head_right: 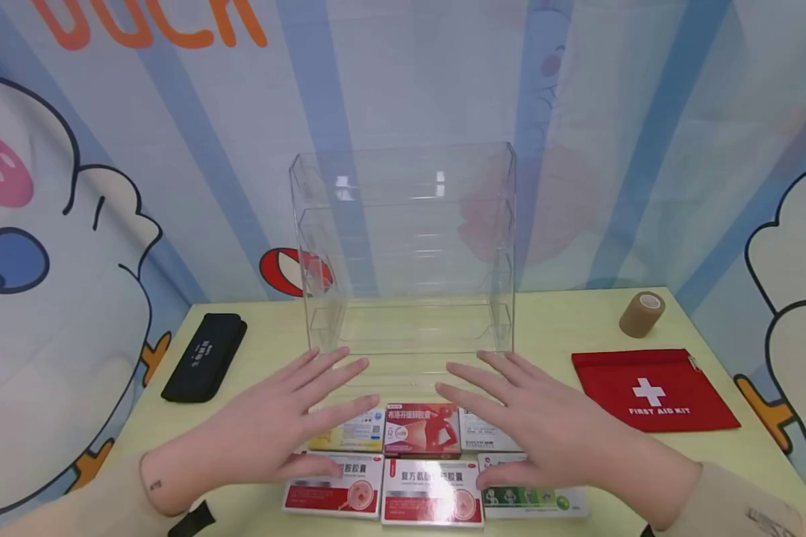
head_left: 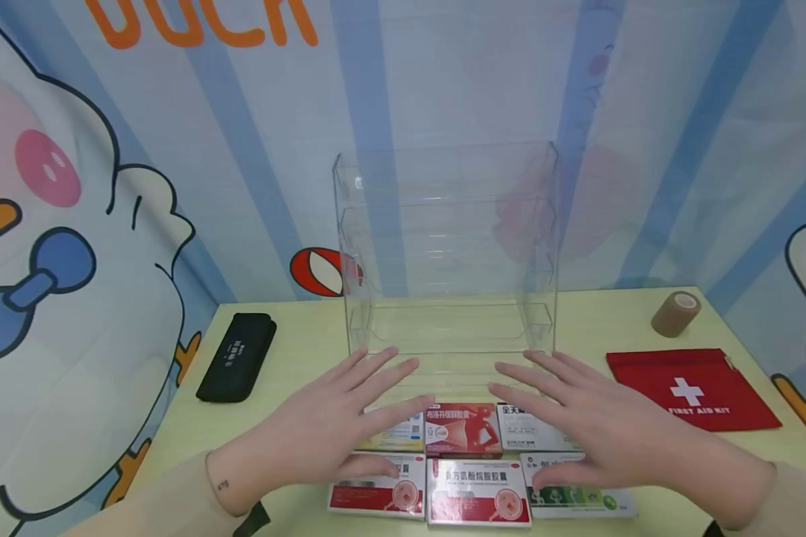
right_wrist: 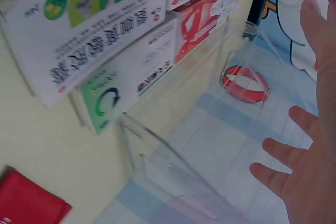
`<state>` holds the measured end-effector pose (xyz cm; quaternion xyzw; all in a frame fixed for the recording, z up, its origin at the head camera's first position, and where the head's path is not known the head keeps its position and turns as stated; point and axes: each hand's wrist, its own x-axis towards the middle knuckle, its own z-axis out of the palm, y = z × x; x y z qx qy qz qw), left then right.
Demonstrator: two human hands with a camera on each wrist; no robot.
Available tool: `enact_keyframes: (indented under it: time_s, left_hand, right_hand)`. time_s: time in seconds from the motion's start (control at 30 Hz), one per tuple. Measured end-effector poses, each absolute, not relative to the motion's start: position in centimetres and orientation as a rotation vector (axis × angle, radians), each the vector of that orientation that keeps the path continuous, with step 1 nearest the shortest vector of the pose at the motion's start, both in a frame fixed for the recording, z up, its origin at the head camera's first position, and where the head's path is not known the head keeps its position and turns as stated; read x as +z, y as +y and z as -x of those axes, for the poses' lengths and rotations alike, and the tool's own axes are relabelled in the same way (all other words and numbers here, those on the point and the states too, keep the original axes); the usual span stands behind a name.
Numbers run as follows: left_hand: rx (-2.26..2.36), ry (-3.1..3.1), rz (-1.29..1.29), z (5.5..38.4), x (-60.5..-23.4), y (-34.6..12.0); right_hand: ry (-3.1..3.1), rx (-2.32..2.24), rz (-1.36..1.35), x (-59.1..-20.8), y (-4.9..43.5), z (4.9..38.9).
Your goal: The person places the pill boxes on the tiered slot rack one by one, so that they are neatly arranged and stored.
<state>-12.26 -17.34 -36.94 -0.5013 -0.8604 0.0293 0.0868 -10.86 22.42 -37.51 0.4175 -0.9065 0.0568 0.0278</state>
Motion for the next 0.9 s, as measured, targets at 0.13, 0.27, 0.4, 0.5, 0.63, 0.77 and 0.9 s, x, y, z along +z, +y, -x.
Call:
enact_keyframes:
  time_s: [0.13, 0.27, 0.4, 0.5, 0.63, 0.77, 0.9]
  left_hand:
    - [-0.022, -2.479, 1.398, 13.1, -37.5, -17.7]
    - [-0.208, -2.396, 1.265, 14.2, -38.3, -18.1]
    - [-0.406, -2.351, 1.087, 15.2, -39.5, -18.6]
    - [-0.526, -2.369, 0.916, 15.9, -40.6, -19.0]
    - [-0.735, -2.478, 0.691, 16.8, -42.1, -19.2]
    - [-0.955, -2.565, 0.552, 18.1, -44.4, -19.5]
    - [-1.107, -2.584, 0.519, 19.3, -46.4, -19.8]
  right_hand:
    - [-2.928, 0.254, -1.104, -39.0, 23.8, 10.3]
    - [-3.038, 0.353, -0.911, -41.0, 25.4, 9.9]
    - [-3.139, 0.410, -0.727, -43.1, 26.7, 9.4]
    - [-3.207, 0.441, -0.598, -44.4, 27.5, 9.1]
    - [-3.304, 0.526, -0.423, -45.8, 28.2, 8.8]
    - [-3.393, 0.676, -0.287, -46.8, 28.5, 8.8]
    - [-3.471, 0.838, -0.153, -47.4, 28.8, 8.9]
